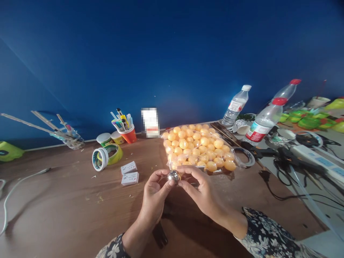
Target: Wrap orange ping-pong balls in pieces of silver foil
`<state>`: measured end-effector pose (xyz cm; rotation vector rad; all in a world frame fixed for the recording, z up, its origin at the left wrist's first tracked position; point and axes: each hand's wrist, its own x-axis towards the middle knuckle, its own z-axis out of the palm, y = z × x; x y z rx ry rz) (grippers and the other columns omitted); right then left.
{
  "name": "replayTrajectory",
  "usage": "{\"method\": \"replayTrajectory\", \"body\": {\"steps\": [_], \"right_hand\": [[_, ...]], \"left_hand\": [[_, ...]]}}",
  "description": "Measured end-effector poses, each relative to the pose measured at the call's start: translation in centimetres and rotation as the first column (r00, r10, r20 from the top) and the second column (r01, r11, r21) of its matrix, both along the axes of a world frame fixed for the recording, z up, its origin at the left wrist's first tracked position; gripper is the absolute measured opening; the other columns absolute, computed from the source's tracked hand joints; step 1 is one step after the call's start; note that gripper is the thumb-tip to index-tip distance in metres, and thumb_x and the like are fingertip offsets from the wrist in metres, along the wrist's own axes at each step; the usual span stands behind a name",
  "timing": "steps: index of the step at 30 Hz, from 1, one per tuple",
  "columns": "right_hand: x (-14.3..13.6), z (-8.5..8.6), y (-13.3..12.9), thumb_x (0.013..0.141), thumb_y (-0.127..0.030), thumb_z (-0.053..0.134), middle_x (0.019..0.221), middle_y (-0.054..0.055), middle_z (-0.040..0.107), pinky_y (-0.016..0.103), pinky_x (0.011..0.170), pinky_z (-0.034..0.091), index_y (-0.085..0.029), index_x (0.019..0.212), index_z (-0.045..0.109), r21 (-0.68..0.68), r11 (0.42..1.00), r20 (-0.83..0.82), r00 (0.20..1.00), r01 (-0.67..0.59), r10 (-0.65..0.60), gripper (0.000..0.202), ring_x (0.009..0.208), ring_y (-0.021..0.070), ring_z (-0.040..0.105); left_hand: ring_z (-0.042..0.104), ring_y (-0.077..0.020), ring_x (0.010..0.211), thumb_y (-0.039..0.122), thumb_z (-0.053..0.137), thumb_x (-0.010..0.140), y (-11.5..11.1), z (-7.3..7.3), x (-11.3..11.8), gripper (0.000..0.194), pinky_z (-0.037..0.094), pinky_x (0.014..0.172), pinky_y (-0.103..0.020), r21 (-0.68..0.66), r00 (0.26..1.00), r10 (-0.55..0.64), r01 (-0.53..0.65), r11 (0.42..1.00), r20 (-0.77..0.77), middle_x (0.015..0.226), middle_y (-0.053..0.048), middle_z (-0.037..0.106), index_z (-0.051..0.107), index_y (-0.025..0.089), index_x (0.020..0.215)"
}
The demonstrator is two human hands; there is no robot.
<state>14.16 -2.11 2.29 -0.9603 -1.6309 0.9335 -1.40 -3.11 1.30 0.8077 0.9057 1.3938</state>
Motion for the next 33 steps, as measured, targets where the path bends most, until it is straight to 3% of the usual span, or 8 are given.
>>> {"method": "replayTrajectory", "body": {"steps": [7,14,17,23,29,33], "right_hand": [[0.2,0.2,0.1,0.088,-0.017,0.059,0.105,0.005,0.071,0.030,0.084,0.056,-0.023,0.111,0.063,0.252,0.968,0.171,0.983,0.020,-0.065,0.024,0.096,0.0185,0.067],[0.2,0.1,0.3,0.088,-0.016,0.061,0.105,0.007,0.071,0.031,0.089,0.055,-0.021,0.109,0.065,0.320,0.947,0.172,0.981,0.031,-0.090,0.022,0.100,0.0192,0.066],[0.1,0.1,0.2,0.087,-0.018,0.062,0.105,0.006,0.071,0.032,0.087,0.055,-0.022,0.106,0.067,0.279,0.960,0.161,0.984,0.026,-0.074,0.021,0.099,0.0196,0.066],[0.0,0.2,0.2,0.084,-0.023,0.067,0.103,0.004,0.072,0.028,0.072,0.059,-0.024,0.116,0.060,0.030,0.999,0.023,0.999,0.043,-0.044,0.034,0.083,0.0172,0.069],[-0.1,0.5,0.2,0.085,-0.020,0.063,0.108,0.007,0.069,0.034,0.082,0.057,-0.024,0.110,0.065,0.117,0.993,0.095,0.995,-0.016,0.005,0.026,0.094,0.0201,0.066],[0.3,1.1,0.4,0.085,-0.024,0.063,0.104,0.006,0.070,0.030,0.069,0.059,-0.023,0.115,0.061,0.042,0.999,0.042,0.999,-0.006,0.004,0.030,0.079,0.0171,0.068]], "left_hand": [[0.065,-0.0146,0.082,0.020,0.080,0.069,0.1,0.1,0.0,0.024,0.053,0.078,-0.028,-0.021,1.000,0.011,-0.011,1.000,-0.006,0.087,-0.003,0.070,0.065,0.017,0.087],[0.066,-0.0135,0.081,0.019,0.080,0.069,0.1,0.2,0.0,0.022,0.053,0.079,-0.027,-0.035,1.000,0.017,-0.017,0.999,0.006,0.086,-0.002,0.072,0.067,0.016,0.086],[0.067,-0.0135,0.079,0.020,0.081,0.067,0.0,0.4,0.0,0.023,0.053,0.077,-0.026,-0.044,1.000,0.026,-0.026,0.999,0.011,0.083,-0.002,0.072,0.068,0.016,0.085],[0.067,-0.0137,0.076,0.021,0.082,0.066,0.1,0.8,0.1,0.025,0.053,0.073,-0.026,-0.053,0.999,0.029,-0.027,0.998,0.043,0.084,-0.003,0.071,0.067,0.015,0.085],[0.065,-0.0125,0.077,0.023,0.078,0.072,0.1,0.6,-0.2,0.020,0.054,0.071,-0.024,-0.080,0.996,0.011,-0.004,0.997,0.085,0.084,-0.003,0.070,0.067,0.016,0.086],[0.065,-0.0122,0.080,0.026,0.074,0.076,0.2,0.6,-0.4,0.020,0.055,0.072,-0.024,-0.098,0.990,-0.013,0.027,0.995,0.139,0.091,-0.003,0.069,0.067,0.017,0.094]]}}
